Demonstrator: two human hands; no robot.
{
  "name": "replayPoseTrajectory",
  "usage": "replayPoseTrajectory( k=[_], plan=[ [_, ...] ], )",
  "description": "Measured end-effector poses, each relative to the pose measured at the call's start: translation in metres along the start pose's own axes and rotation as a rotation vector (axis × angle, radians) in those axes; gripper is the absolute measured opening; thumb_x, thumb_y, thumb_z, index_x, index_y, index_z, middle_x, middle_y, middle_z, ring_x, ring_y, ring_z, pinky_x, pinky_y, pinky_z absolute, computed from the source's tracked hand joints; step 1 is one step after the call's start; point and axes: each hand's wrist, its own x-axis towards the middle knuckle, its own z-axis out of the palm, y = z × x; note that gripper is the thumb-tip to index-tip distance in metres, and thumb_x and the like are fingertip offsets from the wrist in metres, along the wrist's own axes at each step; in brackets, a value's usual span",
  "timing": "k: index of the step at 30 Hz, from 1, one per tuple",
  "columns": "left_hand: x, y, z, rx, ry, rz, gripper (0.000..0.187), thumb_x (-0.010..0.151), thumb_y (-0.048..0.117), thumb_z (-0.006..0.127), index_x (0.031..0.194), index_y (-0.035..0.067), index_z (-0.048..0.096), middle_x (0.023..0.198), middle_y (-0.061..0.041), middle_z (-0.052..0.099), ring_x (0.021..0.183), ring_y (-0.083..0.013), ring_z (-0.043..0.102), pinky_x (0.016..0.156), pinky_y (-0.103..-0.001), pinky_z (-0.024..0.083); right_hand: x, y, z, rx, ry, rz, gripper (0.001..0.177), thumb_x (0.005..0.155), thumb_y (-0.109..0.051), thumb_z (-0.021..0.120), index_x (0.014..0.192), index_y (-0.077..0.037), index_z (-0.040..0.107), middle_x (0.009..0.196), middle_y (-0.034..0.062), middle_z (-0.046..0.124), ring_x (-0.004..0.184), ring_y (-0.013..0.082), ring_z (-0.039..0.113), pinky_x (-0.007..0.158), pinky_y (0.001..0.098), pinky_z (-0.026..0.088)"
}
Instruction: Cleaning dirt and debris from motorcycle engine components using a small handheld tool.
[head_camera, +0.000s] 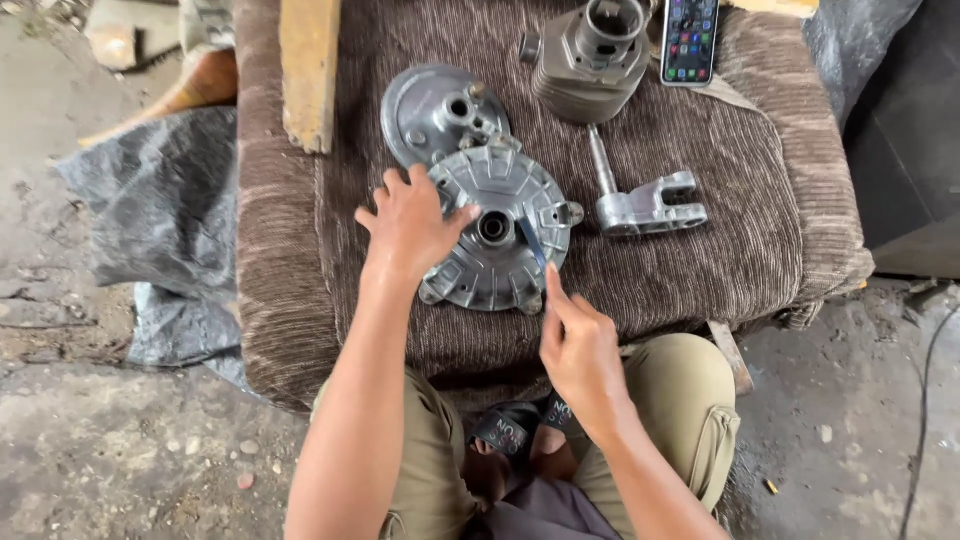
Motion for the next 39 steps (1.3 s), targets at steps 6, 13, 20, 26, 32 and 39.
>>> replayPoseTrajectory(
  k=[6,13,20,26,32,39],
  plan=[
    [0.006,-0.008,0.004,0.004,0.021,0.019,0.074,0.093,0.048,0.075,0.135,-0.006,0.046,0.128,-0.033,0.047,0.123,-0.0585,0.051,0.1,-0.085,0.026,0.013,0.0,0.021,0.055,0.055,-0.072,0.046,0.1,0.003,0.049,0.146,0.004,0.051,0.067,0.0183,0.052,0.046,0.0242,0.05,0.042,0.0317,0.037],
    [0.012,-0.002,0.003,0.016,-0.043,-0.064,0.074,0.094,0.055,0.072,0.137,0.002,0.044,0.148,-0.029,0.04,0.135,-0.049,0.041,0.108,-0.074,0.025,-0.011,-0.008,-0.016,-0.048,-0.127,0.109,0.057,0.098,0.0,0.052,0.154,-0.007,0.043,0.063,0.0033,0.04,0.057,0.0156,0.035,0.056,0.0348,0.039],
    [0.015,-0.005,0.003,0.084,-0.089,-0.068,0.08,0.094,0.056,0.071,0.142,0.0,0.04,0.15,-0.031,0.037,0.138,-0.05,0.037,0.111,-0.078,0.017,0.002,-0.009,0.001,-0.044,-0.075,0.066,0.057,0.098,0.005,0.053,0.154,-0.003,0.042,0.064,0.001,0.032,0.058,0.0136,0.028,0.053,0.0342,0.031],
    [0.01,-0.005,0.006,0.087,-0.064,-0.015,0.078,0.095,0.053,0.073,0.141,-0.002,0.04,0.147,-0.032,0.04,0.137,-0.0502,0.038,0.11,-0.081,0.015,0.003,-0.014,0.011,-0.001,-0.011,-0.043,0.056,0.101,0.014,0.053,0.155,0.005,0.038,0.07,0.0033,0.037,0.062,0.0136,0.029,0.055,0.0309,0.036],
    [0.011,-0.002,0.001,0.057,-0.045,-0.033,0.076,0.093,0.051,0.074,0.14,0.0,0.043,0.147,-0.03,0.041,0.137,-0.0489,0.04,0.112,-0.08,0.015,-0.03,-0.004,-0.014,-0.1,-0.075,0.031,0.056,0.099,0.004,0.053,0.153,-0.002,0.044,0.066,0.0042,0.035,0.058,0.0161,0.031,0.056,0.0331,0.036],
    [0.013,-0.007,0.011,0.084,-0.005,-0.013,0.068,0.093,0.054,0.074,0.129,0.001,0.049,0.14,-0.029,0.046,0.131,-0.0512,0.045,0.11,-0.081,0.019,-0.011,-0.007,-0.013,-0.127,-0.088,-0.005,0.057,0.098,0.007,0.053,0.153,-0.002,0.044,0.063,-0.001,0.029,0.057,0.012,0.026,0.051,0.0333,0.03]
  ],
)
